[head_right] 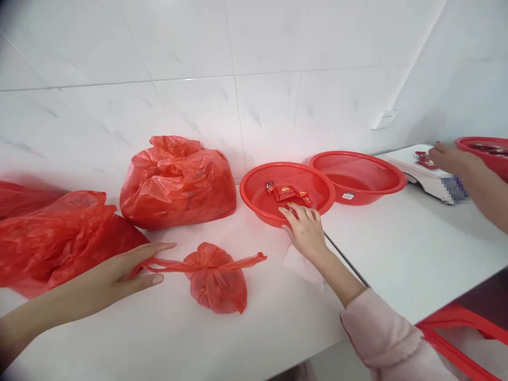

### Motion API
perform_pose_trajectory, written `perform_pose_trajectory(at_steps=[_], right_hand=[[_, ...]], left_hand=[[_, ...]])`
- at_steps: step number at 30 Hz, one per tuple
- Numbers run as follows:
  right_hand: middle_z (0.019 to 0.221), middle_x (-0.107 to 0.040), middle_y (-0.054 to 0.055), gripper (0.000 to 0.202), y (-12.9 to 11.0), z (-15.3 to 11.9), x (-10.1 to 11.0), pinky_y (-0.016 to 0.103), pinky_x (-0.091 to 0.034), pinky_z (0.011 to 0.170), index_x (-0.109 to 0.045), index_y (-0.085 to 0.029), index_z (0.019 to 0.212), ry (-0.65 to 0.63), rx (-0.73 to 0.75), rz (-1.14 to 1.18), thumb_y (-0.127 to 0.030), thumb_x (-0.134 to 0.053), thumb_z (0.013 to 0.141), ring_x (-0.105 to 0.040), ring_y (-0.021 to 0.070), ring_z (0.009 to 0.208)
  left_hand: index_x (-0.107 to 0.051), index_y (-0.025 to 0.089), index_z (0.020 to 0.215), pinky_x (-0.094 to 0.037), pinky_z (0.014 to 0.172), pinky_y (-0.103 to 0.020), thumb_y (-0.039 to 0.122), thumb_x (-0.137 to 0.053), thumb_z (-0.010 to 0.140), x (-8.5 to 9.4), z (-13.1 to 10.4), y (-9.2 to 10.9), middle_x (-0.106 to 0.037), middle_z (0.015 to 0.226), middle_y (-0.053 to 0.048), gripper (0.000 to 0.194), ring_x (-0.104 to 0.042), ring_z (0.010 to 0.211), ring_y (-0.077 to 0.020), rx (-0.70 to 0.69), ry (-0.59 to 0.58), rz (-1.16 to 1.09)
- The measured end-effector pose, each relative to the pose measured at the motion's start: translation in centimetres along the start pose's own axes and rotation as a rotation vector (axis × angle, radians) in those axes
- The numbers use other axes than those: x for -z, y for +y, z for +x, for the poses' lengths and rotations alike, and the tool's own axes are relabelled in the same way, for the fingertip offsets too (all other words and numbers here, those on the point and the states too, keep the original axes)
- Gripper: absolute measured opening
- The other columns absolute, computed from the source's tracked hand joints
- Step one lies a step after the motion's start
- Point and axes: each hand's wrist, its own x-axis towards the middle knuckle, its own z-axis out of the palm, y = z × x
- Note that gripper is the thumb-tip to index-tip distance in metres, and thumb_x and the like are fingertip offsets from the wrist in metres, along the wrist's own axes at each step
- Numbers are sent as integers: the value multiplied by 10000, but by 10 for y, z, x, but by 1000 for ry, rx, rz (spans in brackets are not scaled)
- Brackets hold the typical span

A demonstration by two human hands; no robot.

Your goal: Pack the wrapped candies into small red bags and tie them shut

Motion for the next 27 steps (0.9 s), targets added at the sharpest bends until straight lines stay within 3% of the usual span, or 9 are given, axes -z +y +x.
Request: perform_pose_trajectory(at_steps=[3, 6, 10, 14, 17, 19, 21, 24, 27], right_hand=[[1331, -581, 120, 416, -33, -17, 11, 457, -372, 1027, -544, -229, 1311, 60, -79, 323, -397, -550, 931, -519, 284, 1228], [1320, -580, 93, 467, -58, -49, 9, 435, -426, 1009, -455, -276, 1361, -86, -345, 728, -471, -505, 939, -542, 248, 1212], [1286, -589, 136, 580, -89, -85, -16, 468, -471, 983, -437, -226, 1360, -315, -729, 1088, -591, -450, 910, -588, 268, 1158], [1362, -543, 122, 668, -135, -87, -28, 470, -444, 1033, -483, -235, 1354, -433, -542, 1059, -546, -659, 789, -523, 295, 1247], [1296, -597, 112, 536, -145, -70, -31, 466, -454, 1016, -571, -234, 1298, -363, -400, 951, -449, -657, 815, -551, 294, 1202], [1185, -665, 98, 314, -131, -59, -34, 453, -464, 994, -673, -230, 1149, -306, -353, 911, -346, -543, 888, -599, 272, 1120], [1119, -701, 73, 287, -112, -51, -36, 430, -474, 971, -717, -238, 1030, -305, -335, 906, -244, -456, 910, -624, 244, 1066], [1134, -701, 54, 277, -97, -46, -34, 408, -475, 975, -711, -241, 1030, -347, -352, 933, -218, -467, 902, -621, 224, 1080], [1150, -682, 57, 247, -105, -44, -30, 379, -479, 975, -662, -233, 1106, -371, -345, 1028, -309, -540, 906, -619, 211, 1080]], left_hand=[[-414, 359, 1457, -479, 1027, -474, 603, -606, 810, -11, -23, -37, -494, 1488, -34, 718, -529, 1303, -328, 133, -99, 2], [-416, 237, 1469, -461, 1043, -495, 626, -589, 810, -39, -45, -63, -438, 1519, -136, 784, -504, 1323, -350, 203, -299, -16], [-192, 284, 1556, -385, 1076, -579, 611, -621, 799, -82, -31, -46, -230, 1613, -148, 930, -275, 1454, -384, 36, -158, 38], [-311, 288, 1513, -342, 1116, -551, 537, -706, 763, -105, 25, -13, -293, 1594, -135, 884, -247, 1468, -365, -258, -31, -38], [-510, 261, 1364, -465, 1007, -407, 430, -656, 826, -110, 53, -3, -576, 1366, -103, 583, -510, 1287, -285, -337, -33, -78], [-645, 219, 1110, -504, 860, -340, 336, -580, 863, -113, 57, -2, -691, 1047, -69, 281, -636, 1005, -228, -346, -18, -79], [-642, 204, 823, -477, 718, -305, 260, -554, 835, -118, 54, -3, -648, 775, -26, 105, -609, 762, -190, -339, 9, -74], [-510, 204, 619, -384, 591, -267, 197, -525, 799, -131, 42, 2, -525, 602, 17, 180, -500, 603, -151, -310, 51, -84], [-413, 204, 595, -356, 578, -256, 192, -443, 854, -146, 32, 12, -479, 620, 8, 261, -476, 626, -148, -258, 132, -123]])
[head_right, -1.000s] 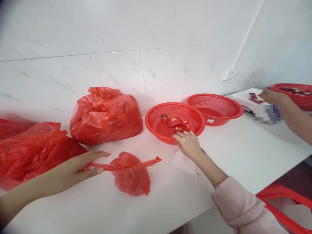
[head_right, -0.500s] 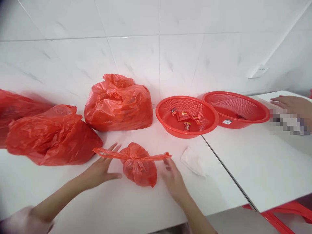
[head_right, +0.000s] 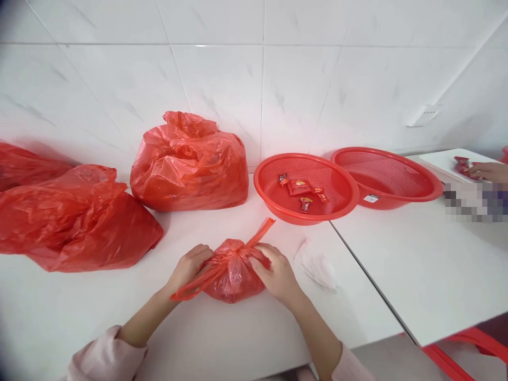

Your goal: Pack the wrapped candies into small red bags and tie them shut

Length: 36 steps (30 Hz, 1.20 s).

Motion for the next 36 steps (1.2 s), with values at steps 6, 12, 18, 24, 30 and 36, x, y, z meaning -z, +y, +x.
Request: perform_pose_trajectory(at_steps=[6, 12, 18, 24, 30, 36], right_hand=[[969, -700, 73, 272, 9, 3, -7, 354, -494, 875, -668, -202, 880, 92, 1, 9, -390, -483, 948, -639, 210, 932], [1100, -700, 74, 320, 1, 1, 0, 362, -492, 934, -654, -202, 1080, 2, -170, 232, -454, -555, 909, -641, 232, 1038], [936, -723, 83, 567, -20, 3, -13, 360, -544, 768, -686, -186, 995, -63, -297, 465, -635, -343, 947, -668, 229, 849], [953, -734, 57, 421, -23, 22, -6, 363, -526, 840, -724, -201, 962, 48, -264, 419, -576, -550, 884, -670, 232, 932], [1105, -719, 69, 291, -43, 26, -9, 372, -490, 948, -724, -209, 1017, 278, -86, 393, -448, -604, 900, -648, 225, 1054], [1058, -678, 71, 296, -25, 5, -40, 338, -491, 900, -671, -234, 1069, 245, 29, 125, -387, -428, 998, -643, 197, 998]], left_hand=[[-376, 214, 611, -377, 585, -259, 131, -407, 831, -9, -18, -3, -475, 667, -4, 237, -493, 674, -159, 134, 149, -41], [-564, 236, 1094, -522, 848, -351, 238, -518, 874, -5, -33, -3, -604, 1155, -70, 225, -603, 1054, -215, 233, 139, -121], [-232, 355, 1496, -398, 1125, -453, 456, -646, 858, -6, -27, 20, -359, 1536, -70, 767, -402, 1393, -266, 216, 66, -310], [-300, 429, 1493, -356, 1158, -433, 406, -469, 973, 5, -22, 21, -288, 1589, 0, 547, -348, 1431, -246, 117, 10, -237], [-435, 428, 1429, -323, 1174, -387, 343, -375, 1015, 15, -17, 28, -358, 1555, 39, 427, -350, 1421, -203, 17, 77, -350], [-636, 236, 1179, -517, 927, -337, 351, -337, 1021, -13, -12, 34, -676, 1148, -70, 358, -643, 1045, -186, 130, 207, -437]])
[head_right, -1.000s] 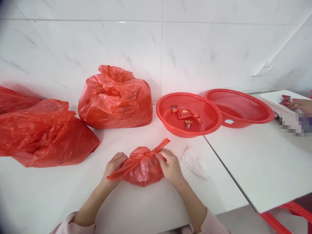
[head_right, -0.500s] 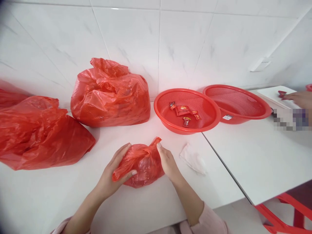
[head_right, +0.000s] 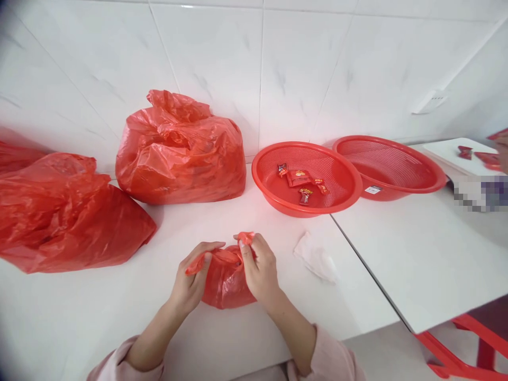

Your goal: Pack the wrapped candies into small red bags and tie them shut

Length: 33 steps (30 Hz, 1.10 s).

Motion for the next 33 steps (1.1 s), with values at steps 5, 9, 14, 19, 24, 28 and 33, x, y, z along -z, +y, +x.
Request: perform_pose_trajectory(at_steps=[5, 9, 14, 19, 24, 28, 33], right_hand=[[817, -615, 43, 346, 25, -7, -10, 300, -469, 704, -637, -228, 930, -92, 39, -261, -376, -338, 1021, -609, 168, 755], [694, -556, 23, 351, 32, -6, -13, 292, -383, 608, -569, -215, 755, -120, 60, -395, -347, -356, 1001, -501, 147, 599], [734, -577, 37, 282, 31, -5, -16, 313, -376, 653, -588, -212, 776, -144, 52, -400, -303, -396, 962, -500, 160, 624], [832, -641, 51, 333, 11, 4, 5, 321, -471, 748, -571, -217, 793, -149, -106, -47, -451, -412, 969, -606, 192, 795], [613, -513, 2, 361, -15, 20, 37, 403, -498, 811, -503, -219, 734, -294, -308, 604, -536, -482, 905, -611, 209, 726], [609, -350, -39, 365, -2, 35, 45, 346, -467, 655, -428, -218, 654, -163, -330, 631, -494, -564, 851, -448, 138, 563], [654, -339, -41, 353, 32, 45, 46, 290, -386, 536, -414, -212, 644, -83, -362, 577, -454, -615, 805, -292, 98, 530]], left_hand=[[-627, 252, 1192, -508, 920, -363, 331, -303, 1022, -23, -3, -14, -705, 1160, -50, 375, -654, 1050, -196, 61, -40, 108], [-627, 279, 1189, -459, 962, -423, 268, -315, 997, -29, -3, -24, -721, 1144, -16, 366, -660, 995, -212, 61, -87, 224], [-647, 229, 1151, -448, 927, -455, 163, -387, 904, -35, -2, -27, -724, 1078, -55, 365, -640, 937, -246, 49, -90, 345], [-660, 253, 1168, -461, 865, -439, 166, -409, 899, -18, -3, -15, -680, 1032, -62, 378, -591, 932, -253, 35, -46, 413], [-647, 254, 1098, -429, 890, -418, 191, -376, 932, 22, -16, -16, -664, 1129, -57, 323, -548, 1050, -259, -3, 103, 487], [-614, 237, 826, -392, 848, -446, 257, -400, 934, 43, -32, -26, -696, 862, -59, 241, -562, 918, -278, 22, 154, 576], [-517, 230, 646, -415, 841, -452, 299, -386, 940, 47, -45, -31, -638, 665, -23, 329, -590, 785, -243, 81, 68, 517]])
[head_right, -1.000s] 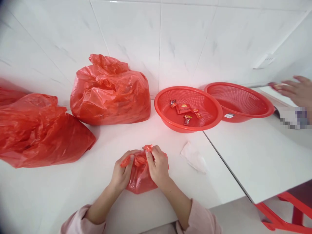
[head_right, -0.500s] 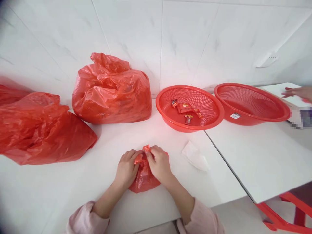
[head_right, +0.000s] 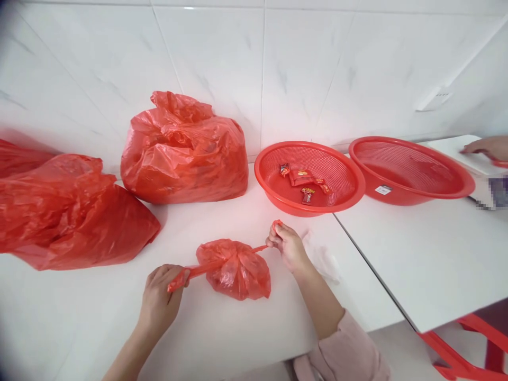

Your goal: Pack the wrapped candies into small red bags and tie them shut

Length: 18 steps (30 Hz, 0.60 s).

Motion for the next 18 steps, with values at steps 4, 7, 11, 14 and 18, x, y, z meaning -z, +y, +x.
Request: perform_pose_trajectory(at_steps=[4, 7, 11, 14, 18], right_hand=[[604, -312, -57, 360, -2, 3, 3, 290, -393, 544, -420, -211, 632, -7, 2, -49, -462, -612, 804, -310, 96, 515], [574, -368, -52, 336, -22, -1, -5, 305, -432, 601, -460, -206, 640, -31, 16, -92, -447, -605, 827, -404, 109, 528], [743, -599, 15, 282, -61, -14, -36, 333, -483, 767, -572, -200, 763, -218, 181, -327, -400, -487, 941, -590, 157, 732], [1044, -655, 63, 263, -84, -20, -66, 350, -477, 894, -624, -202, 861, -379, 437, -598, -336, -434, 984, -613, 180, 988], [1239, -632, 89, 250, -93, -12, -95, 384, -417, 1020, -694, -186, 925, -527, 577, -945, -198, -448, 968, -555, 213, 1201]], left_hand=[[-510, 231, 649, -483, 702, -368, 386, -327, 982, 10, 2, 11, -639, 722, -21, 411, -595, 729, -207, 103, -71, -139], [-511, 221, 618, -507, 800, -364, 485, -382, 966, 22, 16, 31, -683, 926, -50, 456, -617, 953, -237, 219, -136, -476], [-607, 196, 732, -488, 910, -409, 536, -376, 958, 24, 46, 64, -696, 1000, -91, 469, -617, 1031, -264, 181, -192, -974], [-643, 165, 815, -504, 770, -347, 541, -451, 928, 14, 64, 88, -681, 838, -69, 437, -628, 825, -213, 169, -293, -1019], [-662, 137, 757, -441, 612, -266, 392, -743, 742, -2, 70, 106, -627, 672, -16, 268, -555, 650, -155, 151, -449, -957]])
